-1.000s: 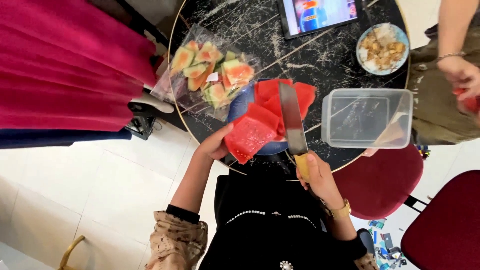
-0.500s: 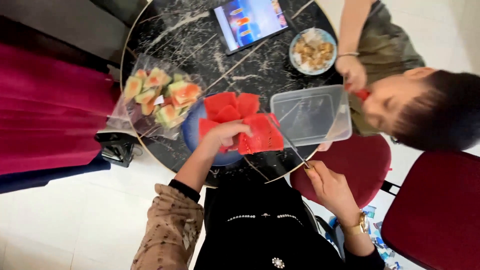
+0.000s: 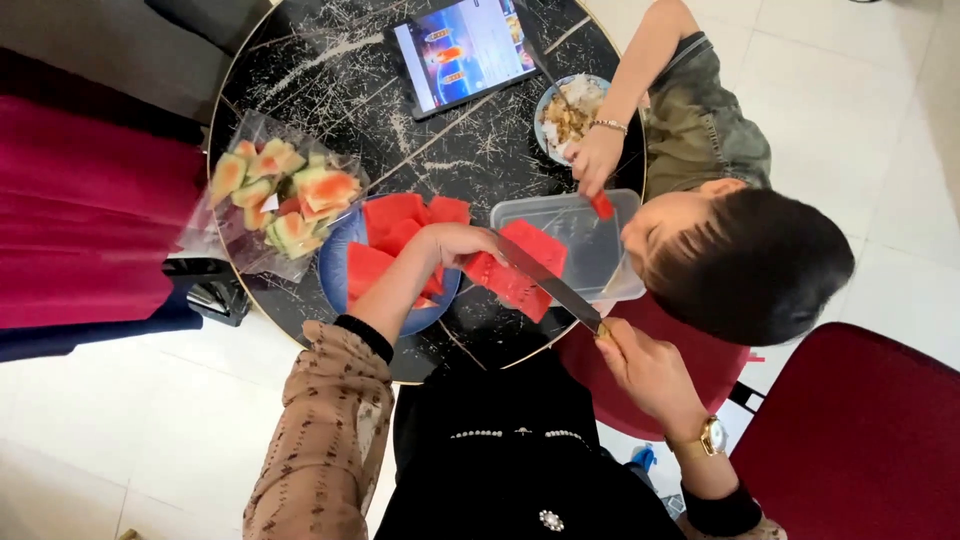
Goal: A person is slicing watermelon on a round table and placing the pieces into a clear plastic container while a child watches.
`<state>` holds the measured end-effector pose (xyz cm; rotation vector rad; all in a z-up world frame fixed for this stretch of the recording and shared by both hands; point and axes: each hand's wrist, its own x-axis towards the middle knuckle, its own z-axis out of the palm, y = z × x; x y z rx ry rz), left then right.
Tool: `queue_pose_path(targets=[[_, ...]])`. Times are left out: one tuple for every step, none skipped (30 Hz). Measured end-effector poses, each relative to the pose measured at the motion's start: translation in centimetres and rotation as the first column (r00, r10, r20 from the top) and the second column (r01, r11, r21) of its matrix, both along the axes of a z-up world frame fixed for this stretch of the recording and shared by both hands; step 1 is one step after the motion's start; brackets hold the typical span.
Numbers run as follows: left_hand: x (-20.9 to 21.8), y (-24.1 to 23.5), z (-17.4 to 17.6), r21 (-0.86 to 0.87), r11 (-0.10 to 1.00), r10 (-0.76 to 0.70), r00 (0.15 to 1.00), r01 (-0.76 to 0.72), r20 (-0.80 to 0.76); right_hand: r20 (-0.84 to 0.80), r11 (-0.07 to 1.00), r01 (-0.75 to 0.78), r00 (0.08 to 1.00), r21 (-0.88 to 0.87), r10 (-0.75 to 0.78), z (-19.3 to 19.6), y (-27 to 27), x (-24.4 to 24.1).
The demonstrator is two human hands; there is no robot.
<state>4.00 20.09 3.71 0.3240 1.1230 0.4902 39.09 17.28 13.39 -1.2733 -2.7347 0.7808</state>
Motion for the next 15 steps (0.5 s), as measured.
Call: queue_pose_path(targets=[[0.1, 0.2, 0.1, -0.002, 1.0, 0.005, 1.0, -0.005, -0.001, -0.001, 1.0, -0.005, 1.0, -0.002, 0.005, -0.1, 0.2, 0.2], [0.1, 0.4, 0.3, 0.002, 0.999, -0.037, 0.999, 0.037, -0.008, -0.008, 1.0, -0.011, 1.0, 0.0, 0.011, -0.3, 0.4, 0.3], [0.1, 0.7, 0.5, 0.006, 0.997, -0.079, 0.997, 0.079, -0.015, -0.016, 1.0, -0.018, 1.0, 0.001, 0.018, -0.4, 0.7, 0.4], [0.1, 0.6, -0.2, 0.007, 0.997, -0.075, 0.997, 0.075, -0.017, -0.018, 1.0, -0.022, 1.0, 0.002, 0.022, -0.5, 0.8, 0.5], [0.1, 0.5, -0.9, 0.016, 0.996, -0.089, 0.996, 0.089, 0.003, -0.025, 1.0, -0.019, 1.0, -0.011, 0.019, -0.7, 1.0, 0.6], [0.2, 0.3, -1.7, 0.023, 0.994, -0.105, 0.994, 0.105, 0.025, -0.029, 1.0, -0.015, 0.999, -0.027, 0.014, -0.9, 1.0, 0.8], [0.2, 0.3, -1.6, 0.021, 0.995, -0.102, 0.994, 0.102, 0.025, -0.03, 0.999, -0.018, 0.999, -0.029, 0.017, -1.0, 1.2, 0.9], [0.2, 0.4, -1.5, 0.015, 0.992, -0.122, 0.992, 0.122, 0.013, -0.035, 1.0, -0.021, 0.999, 0.004, 0.021, -1.2, 1.3, 0.9], [0.2, 0.4, -1.4, 0.009, 0.99, -0.141, 0.99, 0.141, 0.001, -0.04, 0.999, -0.024, 0.999, 0.037, 0.025, -1.4, 1.4, 1.0], [0.3, 0.6, -1.4, 0.009, 0.99, -0.141, 0.99, 0.141, 0.0, -0.041, 0.999, -0.024, 0.999, 0.037, 0.026, -1.7, 1.5, 1.1], [0.4, 0.7, -1.5, 0.0, 0.989, -0.149, 0.989, 0.149, -0.015, -0.038, 0.998, -0.034, 0.999, 0.051, 0.036, -2.1, 1.5, 1.2], [0.5, 0.9, -1.5, -0.008, 0.987, -0.159, 0.987, 0.158, -0.03, -0.035, 0.997, -0.043, 0.998, 0.065, 0.046, -2.4, 1.6, 1.3], [0.5, 0.8, -1.7, -0.008, 0.987, -0.158, 0.987, 0.158, -0.03, -0.036, 0.997, -0.044, 0.998, 0.065, 0.046, -3.1, 1.5, 1.5], [0.4, 0.6, -1.8, -0.002, 0.985, -0.171, 0.983, 0.172, -0.063, -0.038, 0.996, -0.04, 0.998, 0.079, 0.044, -3.7, 1.3, 1.6], [0.4, 0.5, -2.0, 0.003, 0.983, -0.184, 0.978, 0.185, -0.095, -0.04, 0.995, -0.037, 0.998, 0.092, 0.041, -4.4, 1.2, 1.7]])
